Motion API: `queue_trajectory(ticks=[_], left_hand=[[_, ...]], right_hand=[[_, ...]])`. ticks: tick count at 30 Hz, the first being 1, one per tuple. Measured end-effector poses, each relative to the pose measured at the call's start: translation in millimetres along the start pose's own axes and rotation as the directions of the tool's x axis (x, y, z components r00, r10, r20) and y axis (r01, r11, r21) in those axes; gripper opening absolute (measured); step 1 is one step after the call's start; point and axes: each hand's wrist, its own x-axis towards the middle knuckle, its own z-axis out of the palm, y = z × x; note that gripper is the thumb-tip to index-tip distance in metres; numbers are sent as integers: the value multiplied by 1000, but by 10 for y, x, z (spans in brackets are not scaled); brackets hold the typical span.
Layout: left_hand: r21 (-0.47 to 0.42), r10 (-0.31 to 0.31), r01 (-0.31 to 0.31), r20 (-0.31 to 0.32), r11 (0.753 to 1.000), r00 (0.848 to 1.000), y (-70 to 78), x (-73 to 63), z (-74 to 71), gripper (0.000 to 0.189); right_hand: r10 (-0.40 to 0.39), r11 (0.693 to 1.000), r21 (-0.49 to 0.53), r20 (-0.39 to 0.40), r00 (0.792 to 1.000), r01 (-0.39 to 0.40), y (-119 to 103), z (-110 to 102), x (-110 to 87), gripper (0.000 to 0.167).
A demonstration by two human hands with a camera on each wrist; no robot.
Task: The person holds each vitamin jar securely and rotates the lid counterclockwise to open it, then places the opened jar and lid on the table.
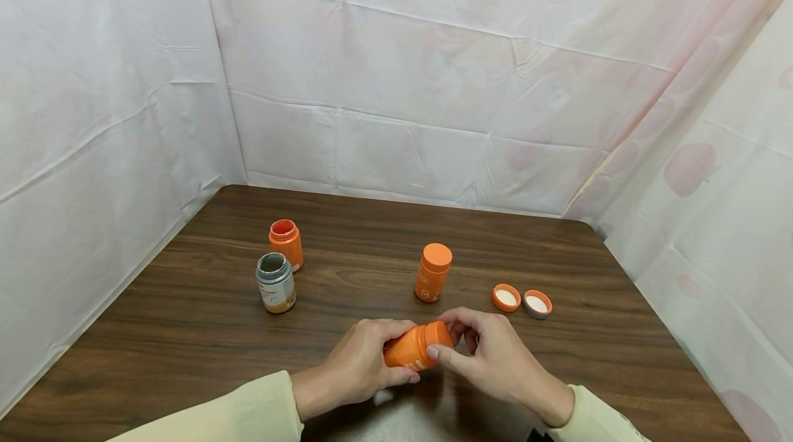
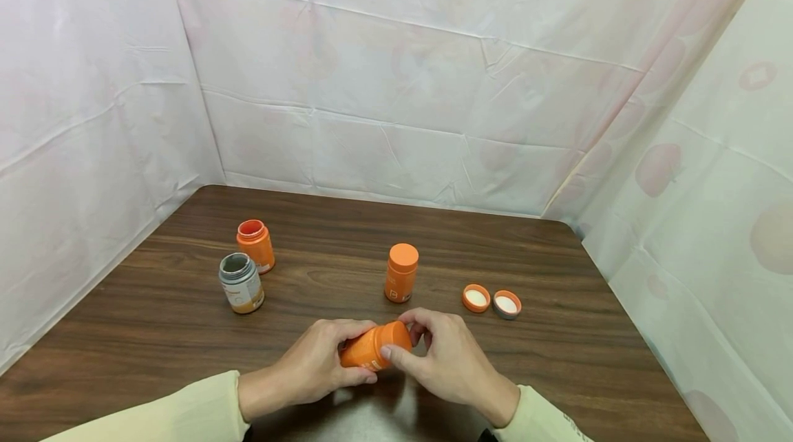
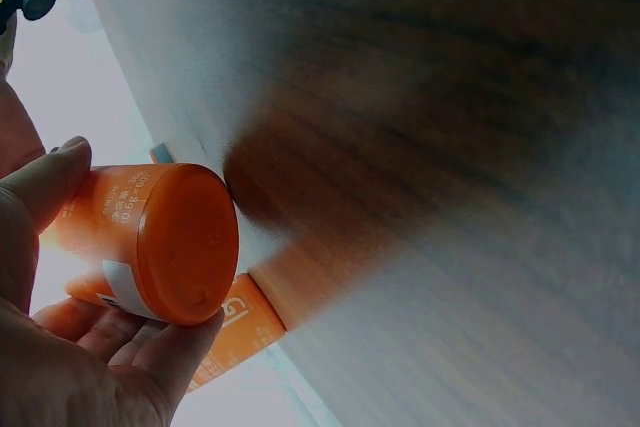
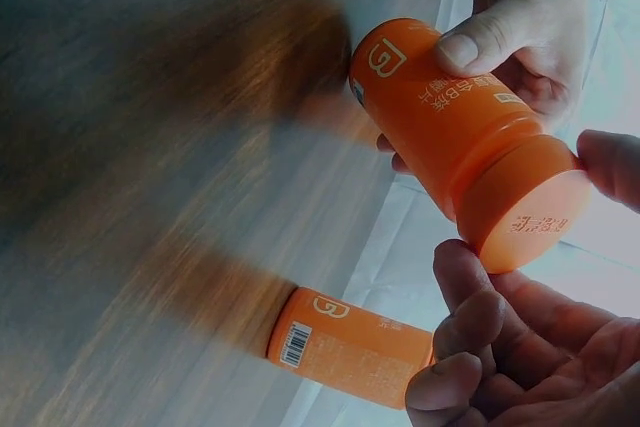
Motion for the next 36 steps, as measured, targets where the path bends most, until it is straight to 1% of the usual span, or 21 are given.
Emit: queue_trajectory(ticks=[7, 13, 22, 28, 36], left_hand=[[11, -8, 8, 1, 1000, 1000, -1, 2, 1, 44], [22, -9, 9, 2, 1000, 1000, -2, 2, -1, 45], [23, -8, 8, 5, 1000, 1000, -3, 2, -4, 45], [24, -2, 2, 2, 1000, 1000, -7, 3, 1, 44], [25, 2, -2, -5, 1000, 1000, -11, 2, 7, 44]], right_hand=[[-55, 998, -12, 8, 998, 55, 3, -28, -5, 33], [-98, 995, -28, 9, 995, 98, 9, -34, -15, 42], [-195, 980, -34, -14, 981, 194, 18, -46, -13, 53], [-225, 974, -27, -16, 974, 224, 17, -51, -19, 60], [-252, 968, -27, -28, 967, 251, 11, -60, -34, 61]])
